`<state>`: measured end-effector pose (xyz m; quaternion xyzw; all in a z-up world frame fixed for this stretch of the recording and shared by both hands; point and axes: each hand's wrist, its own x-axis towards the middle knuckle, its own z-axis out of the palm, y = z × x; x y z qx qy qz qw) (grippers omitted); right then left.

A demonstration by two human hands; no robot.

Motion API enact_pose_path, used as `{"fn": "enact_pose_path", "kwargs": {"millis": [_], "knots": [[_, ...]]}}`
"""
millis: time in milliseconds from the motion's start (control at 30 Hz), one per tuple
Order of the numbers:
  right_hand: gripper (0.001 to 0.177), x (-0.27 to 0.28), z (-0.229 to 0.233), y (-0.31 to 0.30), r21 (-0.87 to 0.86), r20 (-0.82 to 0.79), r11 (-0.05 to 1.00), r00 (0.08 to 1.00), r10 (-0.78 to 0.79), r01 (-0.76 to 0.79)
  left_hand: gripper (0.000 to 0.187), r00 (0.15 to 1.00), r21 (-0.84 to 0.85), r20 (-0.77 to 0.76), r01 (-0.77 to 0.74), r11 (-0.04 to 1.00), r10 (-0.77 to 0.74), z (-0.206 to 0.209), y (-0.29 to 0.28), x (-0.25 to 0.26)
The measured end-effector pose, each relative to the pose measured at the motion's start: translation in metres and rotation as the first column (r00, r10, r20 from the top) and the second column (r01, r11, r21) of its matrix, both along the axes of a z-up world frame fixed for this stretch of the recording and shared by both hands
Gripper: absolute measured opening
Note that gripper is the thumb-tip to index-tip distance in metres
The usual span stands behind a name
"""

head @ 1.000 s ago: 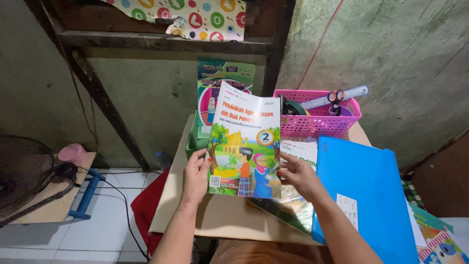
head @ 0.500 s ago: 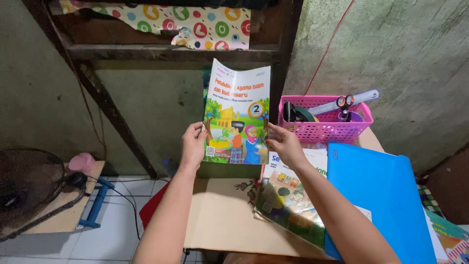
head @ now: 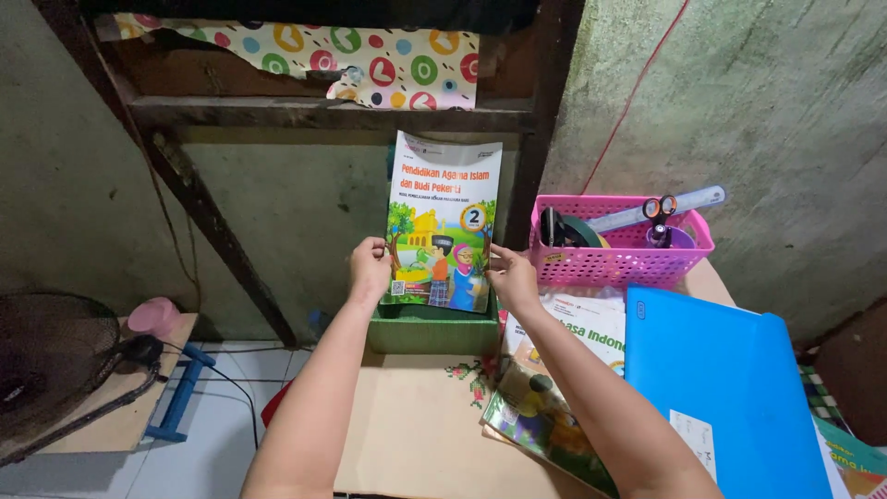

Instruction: The person organizes school supplies on a table. They place a ruler and scissors into a pink basket, then stack several textbooks into a green box. Finally, they sort a stack of white papers into a blue folder.

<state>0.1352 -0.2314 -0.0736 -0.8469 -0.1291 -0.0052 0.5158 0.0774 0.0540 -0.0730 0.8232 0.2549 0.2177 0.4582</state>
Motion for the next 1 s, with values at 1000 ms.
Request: {"fn": "enact_pose_path", "kwargs": {"millis": [1000], "knots": [[0.073,0.006,-0.018,-0.011,-0.065,0.101,0.998,0.995,-0.005,0.011,0.044,0.999,0.31,-0.038,0.029,0.95,-0.018,-0.029,-0.016,0.016]]}}
